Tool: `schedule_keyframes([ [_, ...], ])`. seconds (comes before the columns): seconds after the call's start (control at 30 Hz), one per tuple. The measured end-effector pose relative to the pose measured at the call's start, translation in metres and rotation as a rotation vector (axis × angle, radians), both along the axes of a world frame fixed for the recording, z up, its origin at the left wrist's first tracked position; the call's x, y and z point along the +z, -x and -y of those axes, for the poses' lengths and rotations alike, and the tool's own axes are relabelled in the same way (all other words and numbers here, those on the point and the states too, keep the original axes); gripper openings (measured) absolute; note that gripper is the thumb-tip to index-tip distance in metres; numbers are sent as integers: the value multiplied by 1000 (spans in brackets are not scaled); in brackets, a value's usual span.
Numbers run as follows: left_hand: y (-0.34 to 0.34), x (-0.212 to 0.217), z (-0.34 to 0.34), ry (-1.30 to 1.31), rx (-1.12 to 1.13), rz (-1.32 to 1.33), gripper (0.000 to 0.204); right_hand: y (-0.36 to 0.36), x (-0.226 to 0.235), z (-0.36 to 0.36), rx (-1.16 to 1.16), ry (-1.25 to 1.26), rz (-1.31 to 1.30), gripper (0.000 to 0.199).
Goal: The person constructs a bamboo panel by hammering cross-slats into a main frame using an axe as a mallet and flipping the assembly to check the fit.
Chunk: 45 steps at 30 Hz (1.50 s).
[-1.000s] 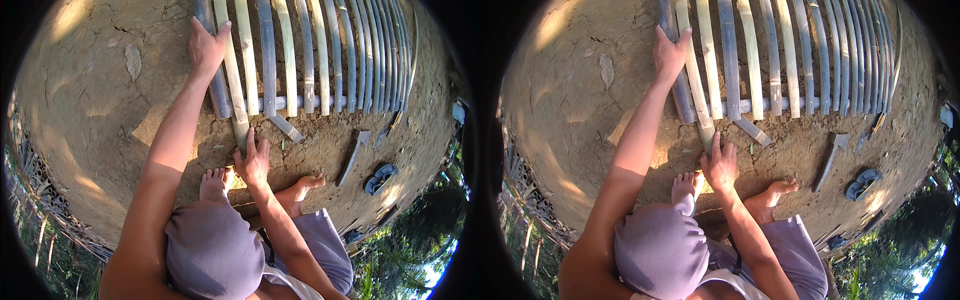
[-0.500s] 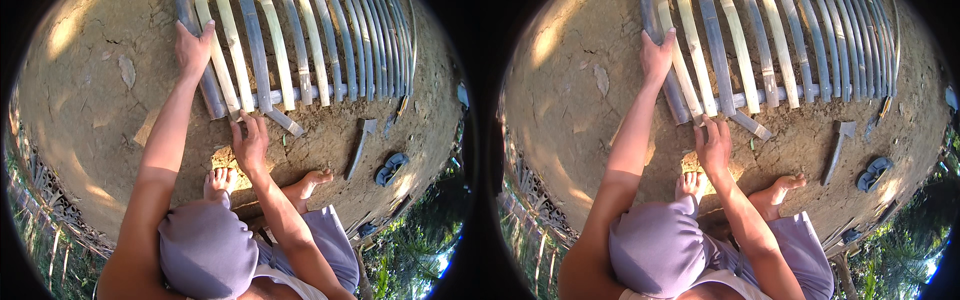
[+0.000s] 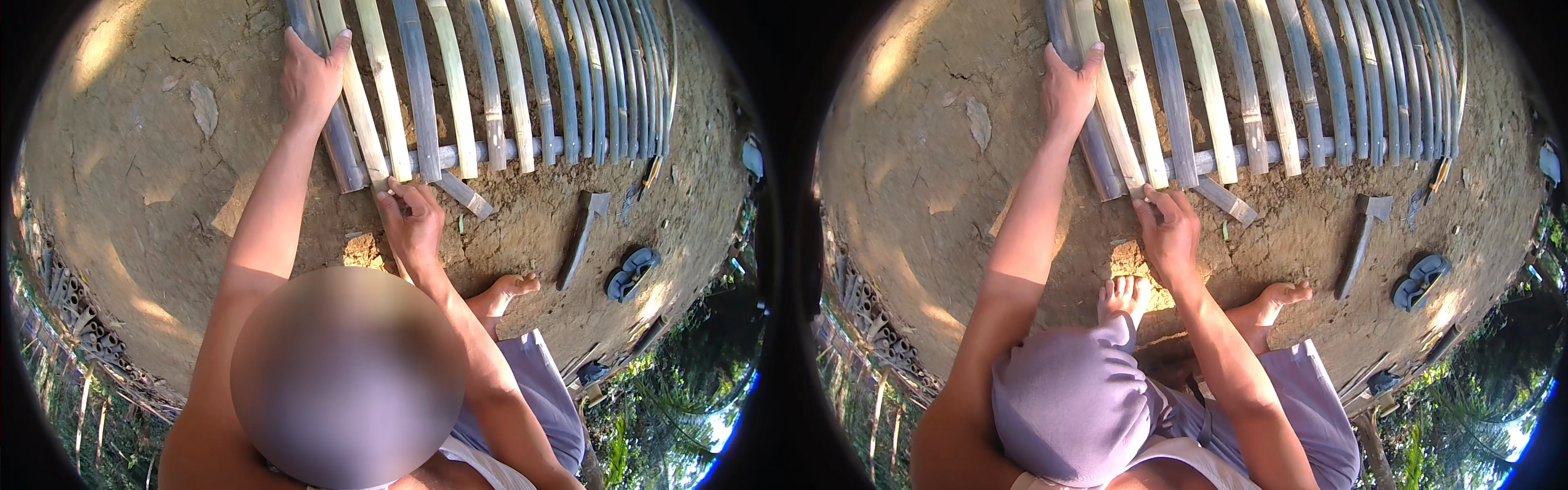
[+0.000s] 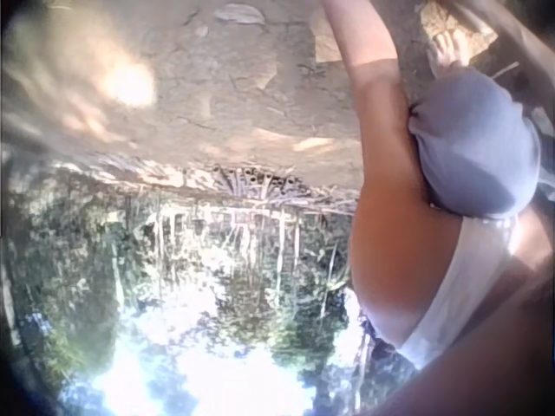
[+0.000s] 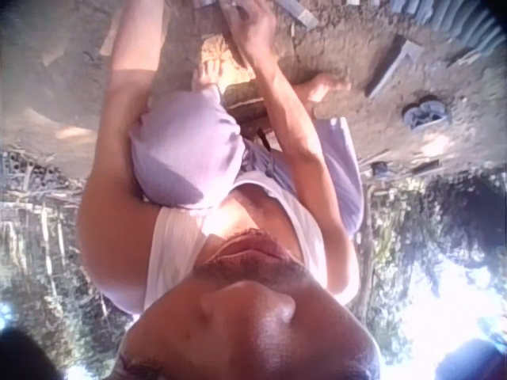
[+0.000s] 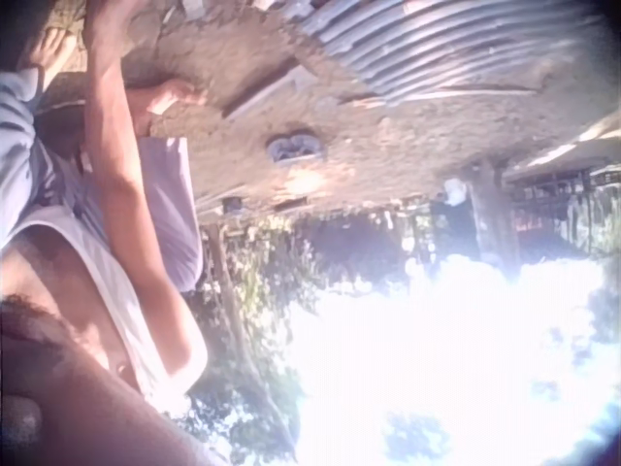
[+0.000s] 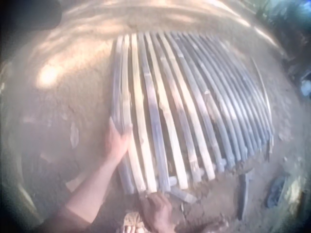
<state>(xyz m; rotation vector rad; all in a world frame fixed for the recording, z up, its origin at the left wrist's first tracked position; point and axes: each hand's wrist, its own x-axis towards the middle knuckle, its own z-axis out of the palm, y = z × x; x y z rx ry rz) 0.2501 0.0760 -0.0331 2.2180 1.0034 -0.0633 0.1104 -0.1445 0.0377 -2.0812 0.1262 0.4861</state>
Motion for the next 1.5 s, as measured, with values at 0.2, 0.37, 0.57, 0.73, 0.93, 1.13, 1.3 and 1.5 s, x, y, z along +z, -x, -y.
schedule_keyframes([
  [0.2, -40, 25, 16, -320, -321, 117, 81, -1, -1, -7, -27, 93, 43, 22],
  [0.37, -58, -14, 28, -1156, -308, 311, 78, 1, 3, -11, 15, 94, 49, 24],
  [0.57, -55, -42, 31, -490, -384, 239, 88, -11, 17, 11, 137, 153, 35, 31],
  [0.73, -48, -32, 30, -469, -384, 182, 86, -38, 17, 188, -53, 718, 425, 43],
  [0.93, -55, -35, 24, -530, -383, 85, 83, -25, 3, 350, -128, 1073, 48, 66],
  [1.13, -57, -30, 35, -500, -395, 84, 85, -73, 58, 368, -619, 4, -603, 27],
  [1.3, -51, -22, 28, -471, -374, 82, 82, -38, 108, 205, -466, -92, -208, 42],
  [1.5, -56, -19, 36, -416, -353, 137, 79, -3, 103, 82, 63, 12, -223, 33],
])
